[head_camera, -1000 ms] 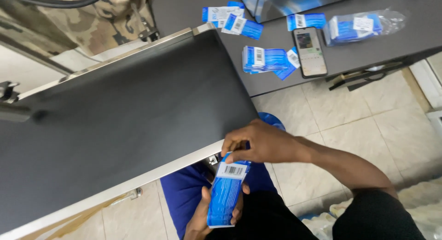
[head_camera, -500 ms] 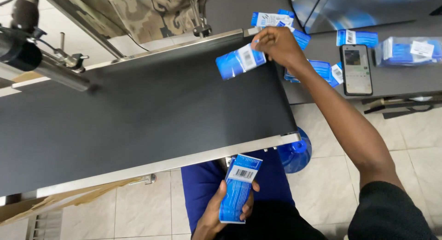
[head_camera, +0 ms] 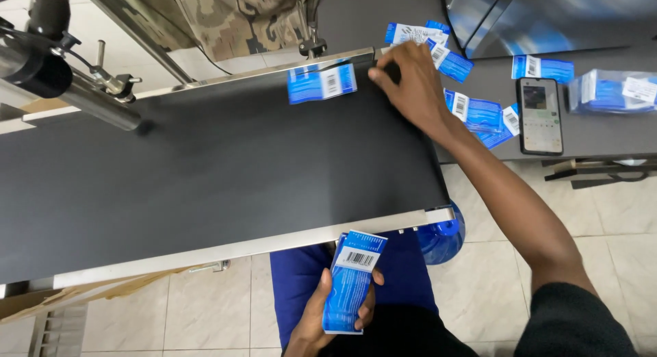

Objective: The person repeatedly picks up small blue and white packages from a stack on a table and places them onto a moving conveyor belt. The person holds a stack of packages in their left hand while using their right hand to transfer them one by one onto the belt.

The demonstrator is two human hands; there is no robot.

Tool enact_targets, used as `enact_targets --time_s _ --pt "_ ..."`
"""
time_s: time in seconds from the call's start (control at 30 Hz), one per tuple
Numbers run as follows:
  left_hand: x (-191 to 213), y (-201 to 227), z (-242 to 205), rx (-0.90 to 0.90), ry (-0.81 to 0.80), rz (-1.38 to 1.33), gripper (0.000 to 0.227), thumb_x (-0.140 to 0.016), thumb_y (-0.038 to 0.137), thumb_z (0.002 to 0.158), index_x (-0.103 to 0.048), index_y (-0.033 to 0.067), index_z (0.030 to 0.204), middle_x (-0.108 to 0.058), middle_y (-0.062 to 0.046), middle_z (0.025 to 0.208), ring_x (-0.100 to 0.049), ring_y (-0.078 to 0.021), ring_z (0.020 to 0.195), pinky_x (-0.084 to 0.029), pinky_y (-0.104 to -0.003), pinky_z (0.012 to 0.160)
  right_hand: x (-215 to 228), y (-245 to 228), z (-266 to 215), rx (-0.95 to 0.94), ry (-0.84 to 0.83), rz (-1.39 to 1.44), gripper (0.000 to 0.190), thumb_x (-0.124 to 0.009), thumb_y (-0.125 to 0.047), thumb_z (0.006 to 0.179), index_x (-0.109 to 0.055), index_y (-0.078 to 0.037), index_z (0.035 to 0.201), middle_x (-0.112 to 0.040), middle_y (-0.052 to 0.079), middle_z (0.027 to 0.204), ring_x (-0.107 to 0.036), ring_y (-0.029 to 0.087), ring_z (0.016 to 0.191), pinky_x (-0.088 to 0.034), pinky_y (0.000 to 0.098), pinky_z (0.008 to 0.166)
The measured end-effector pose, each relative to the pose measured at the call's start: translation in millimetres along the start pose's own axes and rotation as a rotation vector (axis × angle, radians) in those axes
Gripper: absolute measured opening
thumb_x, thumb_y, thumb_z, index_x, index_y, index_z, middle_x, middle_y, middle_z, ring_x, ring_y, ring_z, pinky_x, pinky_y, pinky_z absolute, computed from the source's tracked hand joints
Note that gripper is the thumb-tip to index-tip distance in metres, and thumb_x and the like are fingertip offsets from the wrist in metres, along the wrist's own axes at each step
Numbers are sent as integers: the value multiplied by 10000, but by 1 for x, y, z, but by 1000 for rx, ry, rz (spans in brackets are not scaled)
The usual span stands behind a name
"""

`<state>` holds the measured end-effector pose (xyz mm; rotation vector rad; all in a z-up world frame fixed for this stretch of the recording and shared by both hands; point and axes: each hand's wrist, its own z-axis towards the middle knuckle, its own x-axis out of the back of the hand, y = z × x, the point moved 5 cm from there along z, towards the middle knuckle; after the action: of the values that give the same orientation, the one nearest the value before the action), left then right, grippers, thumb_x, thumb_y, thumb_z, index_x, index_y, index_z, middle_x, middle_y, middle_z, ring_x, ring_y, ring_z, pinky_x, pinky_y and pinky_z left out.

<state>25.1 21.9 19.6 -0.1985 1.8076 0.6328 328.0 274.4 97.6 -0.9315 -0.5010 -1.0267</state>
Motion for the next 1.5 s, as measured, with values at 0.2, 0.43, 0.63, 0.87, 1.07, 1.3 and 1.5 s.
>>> enact_targets --time_s 0.2,0.43,0.63,0.87,1.07,1.3,1.5 --pt "-11 12 13 -3 -21 35 945 -418 789 951 -552 -40 1383 -628 -109 827 -580 -143 626 -489 -238 628 57 -123 -70 -40 -598 629 161 -866 -257 935 -779 -173 1042 -749 -18 1014 -720 91 928 -522 244 821" --pt "-25 15 29 -26 -1 20 791 -506 675 1019 -536 -23 1389 -646 -142 1046 -630 -166 699 -543 -264 636 60 -138 -109 -284 -874 499 308 -818 -360 921 -829 -235 1202 -749 -74 959 -681 75 820 -554 248 742" --pt "-21 9 24 10 31 6 800 -528 641 1018 -496 -15 1475 -651 -147 1055 -647 -173 700 -555 -273 632 60 -114 -89 -207 -850 591 217 -798 -374 944 -845 -180 1031 -727 -39 976 -666 91 780 -520 266 684" --pt "-7 4 14 6 84 95 795 -471 665 1024 -593 -46 1360 -667 -141 822 -648 -194 631 -547 -278 633 25 -8 -34 -528 -528 483 161 -772 -140 1026 -736 -153 1182 -784 33 1080 -727 150 936 -566 284 709" --pt "-4 6 5 -4 117 89 775 -459 659 1029 -591 -31 1356 -669 -148 828 -642 -190 622 -552 -281 623 -22 74 1 -405 -193 426 168 -805 -95 1034 -659 -150 1096 -646 -28 937 -568 104 829 -492 297 765" --pt "-3 10 7 -36 128 99 757 -455 653 1036 -597 -25 1341 -668 -152 839 -641 -190 618 -556 -284 619 -37 58 9 -329 -96 224 333 -799 -88 1022 -573 -106 1266 -632 2 856 -635 179 797 -512 406 726" --pt "-4 11 11 -45 126 64 747 -482 640 1033 -579 -30 1349 -671 -180 927 -622 -189 624 -541 -279 589 21 -20 -26 15 -56 86 239 -790 -144 1046 -695 -48 1243 -635 177 1179 -557 397 1101 -452 511 950"
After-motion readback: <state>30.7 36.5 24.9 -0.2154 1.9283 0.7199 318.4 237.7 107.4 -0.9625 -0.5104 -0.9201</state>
